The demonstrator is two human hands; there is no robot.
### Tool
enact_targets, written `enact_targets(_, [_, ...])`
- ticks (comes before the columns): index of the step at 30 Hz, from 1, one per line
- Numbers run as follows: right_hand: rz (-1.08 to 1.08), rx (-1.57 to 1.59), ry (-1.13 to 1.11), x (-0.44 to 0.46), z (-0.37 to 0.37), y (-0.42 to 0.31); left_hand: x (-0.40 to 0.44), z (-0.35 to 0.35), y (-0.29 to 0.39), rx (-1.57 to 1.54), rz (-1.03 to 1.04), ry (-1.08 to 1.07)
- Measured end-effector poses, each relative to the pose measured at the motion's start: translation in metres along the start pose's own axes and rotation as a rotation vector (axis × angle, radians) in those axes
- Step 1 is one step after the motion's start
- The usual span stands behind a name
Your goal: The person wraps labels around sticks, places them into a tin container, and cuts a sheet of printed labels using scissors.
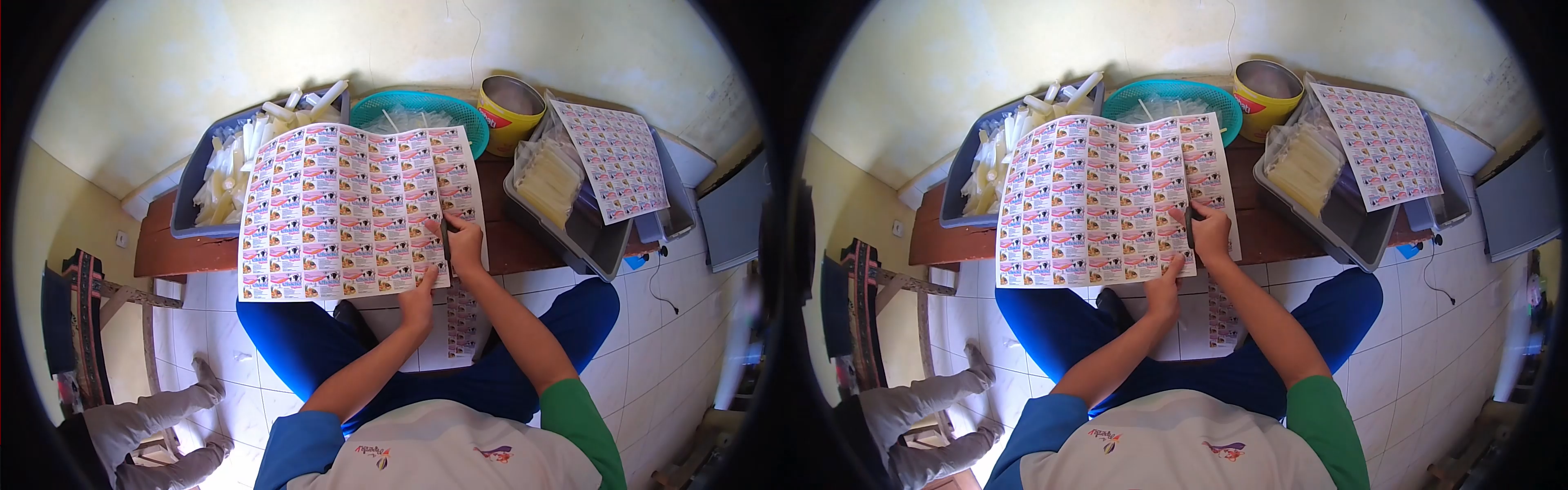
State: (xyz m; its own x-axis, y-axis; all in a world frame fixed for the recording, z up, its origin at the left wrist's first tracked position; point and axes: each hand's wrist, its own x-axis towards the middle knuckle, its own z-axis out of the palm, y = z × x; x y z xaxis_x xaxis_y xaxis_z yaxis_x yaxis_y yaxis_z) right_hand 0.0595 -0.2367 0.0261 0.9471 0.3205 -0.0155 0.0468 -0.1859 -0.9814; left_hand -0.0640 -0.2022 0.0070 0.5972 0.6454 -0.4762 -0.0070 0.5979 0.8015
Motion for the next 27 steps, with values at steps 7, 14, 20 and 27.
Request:
enact_targets(7, [-0.040, 0.029, -0.014, 0.0048, 0.0001, 0.0000, -0.0019, 0.0020, 0.0029, 0.021, -0.005, 0.027])
enact_targets(14, [-0.012, 0.005, -0.029, 0.0042, -0.0003, -0.0033, -0.0009, 0.0021, 0.0013, 0.047, 0.001, 0.032])
enact_targets(20, [-0.032, 0.027, -0.010, 0.0074, 0.0013, -0.0047, -0.0016, 0.0019, 0.0024, 0.047, -0.005, 0.003])
enact_targets(27, [-0.033, 0.037, -0.022, 0.0077, 0.0005, -0.0058, -0.0020, 0.0033, 0.0031, 0.049, 0.009, 0.012])
